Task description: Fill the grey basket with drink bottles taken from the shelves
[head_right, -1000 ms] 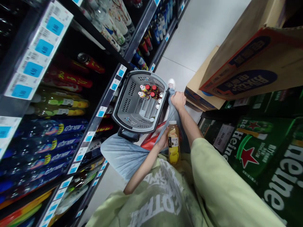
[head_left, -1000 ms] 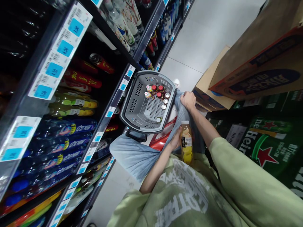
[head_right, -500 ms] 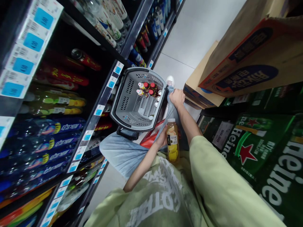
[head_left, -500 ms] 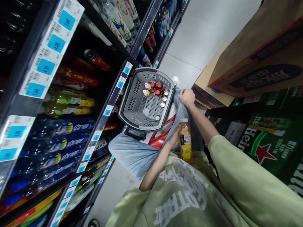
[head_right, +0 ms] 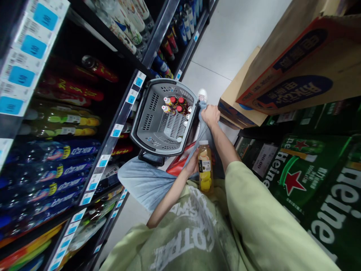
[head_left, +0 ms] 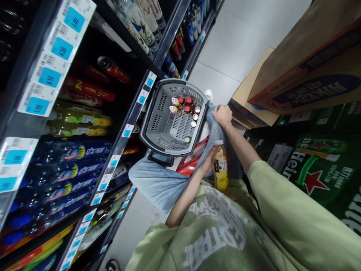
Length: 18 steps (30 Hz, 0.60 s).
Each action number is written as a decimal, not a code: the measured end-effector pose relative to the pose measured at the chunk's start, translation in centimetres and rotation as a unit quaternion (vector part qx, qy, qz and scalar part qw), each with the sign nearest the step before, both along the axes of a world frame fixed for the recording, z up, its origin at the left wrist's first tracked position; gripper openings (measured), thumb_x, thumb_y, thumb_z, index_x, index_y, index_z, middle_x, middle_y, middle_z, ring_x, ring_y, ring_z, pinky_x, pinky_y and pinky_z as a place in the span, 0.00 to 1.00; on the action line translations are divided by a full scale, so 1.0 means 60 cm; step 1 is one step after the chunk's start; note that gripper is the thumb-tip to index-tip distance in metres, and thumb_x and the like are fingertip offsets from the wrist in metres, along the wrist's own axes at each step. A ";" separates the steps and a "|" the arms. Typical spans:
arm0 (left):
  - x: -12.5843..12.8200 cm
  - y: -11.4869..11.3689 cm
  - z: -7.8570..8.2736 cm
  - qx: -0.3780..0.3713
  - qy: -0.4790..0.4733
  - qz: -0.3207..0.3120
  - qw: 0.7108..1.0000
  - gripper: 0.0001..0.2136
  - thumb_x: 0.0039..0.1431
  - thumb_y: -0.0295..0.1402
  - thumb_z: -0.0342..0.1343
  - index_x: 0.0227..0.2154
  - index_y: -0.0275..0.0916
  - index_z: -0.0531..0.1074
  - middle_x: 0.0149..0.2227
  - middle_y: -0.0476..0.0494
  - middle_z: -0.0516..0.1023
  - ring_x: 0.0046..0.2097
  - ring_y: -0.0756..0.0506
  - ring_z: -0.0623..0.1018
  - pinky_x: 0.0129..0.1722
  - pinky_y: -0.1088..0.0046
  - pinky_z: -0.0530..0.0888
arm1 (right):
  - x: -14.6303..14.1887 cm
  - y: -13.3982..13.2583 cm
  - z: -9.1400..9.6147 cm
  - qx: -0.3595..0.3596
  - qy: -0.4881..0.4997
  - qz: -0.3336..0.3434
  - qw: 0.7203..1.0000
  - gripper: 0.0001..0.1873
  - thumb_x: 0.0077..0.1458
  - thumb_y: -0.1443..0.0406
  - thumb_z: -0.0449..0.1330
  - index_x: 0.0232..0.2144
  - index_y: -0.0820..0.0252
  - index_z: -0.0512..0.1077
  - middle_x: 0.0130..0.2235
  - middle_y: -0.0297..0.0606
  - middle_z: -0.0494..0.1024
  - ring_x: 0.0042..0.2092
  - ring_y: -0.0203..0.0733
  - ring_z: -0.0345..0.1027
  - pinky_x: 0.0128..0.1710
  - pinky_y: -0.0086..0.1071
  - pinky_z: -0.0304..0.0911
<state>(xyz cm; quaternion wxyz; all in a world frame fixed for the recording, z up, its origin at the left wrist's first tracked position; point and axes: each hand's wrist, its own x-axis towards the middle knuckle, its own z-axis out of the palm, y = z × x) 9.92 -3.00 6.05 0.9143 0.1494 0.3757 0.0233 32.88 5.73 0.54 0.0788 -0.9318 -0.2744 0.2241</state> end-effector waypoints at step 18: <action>-0.007 0.002 0.004 0.051 -0.027 -0.004 0.998 0.40 0.38 0.52 0.82 0.52 0.40 0.76 0.45 0.39 0.85 0.55 0.31 0.84 0.57 0.54 0.80 | -0.001 0.000 0.008 -0.015 0.004 0.008 1.000 0.22 0.70 0.62 0.52 0.55 0.66 0.81 0.54 0.60 0.82 0.63 0.62 0.74 0.61 0.48 0.70</action>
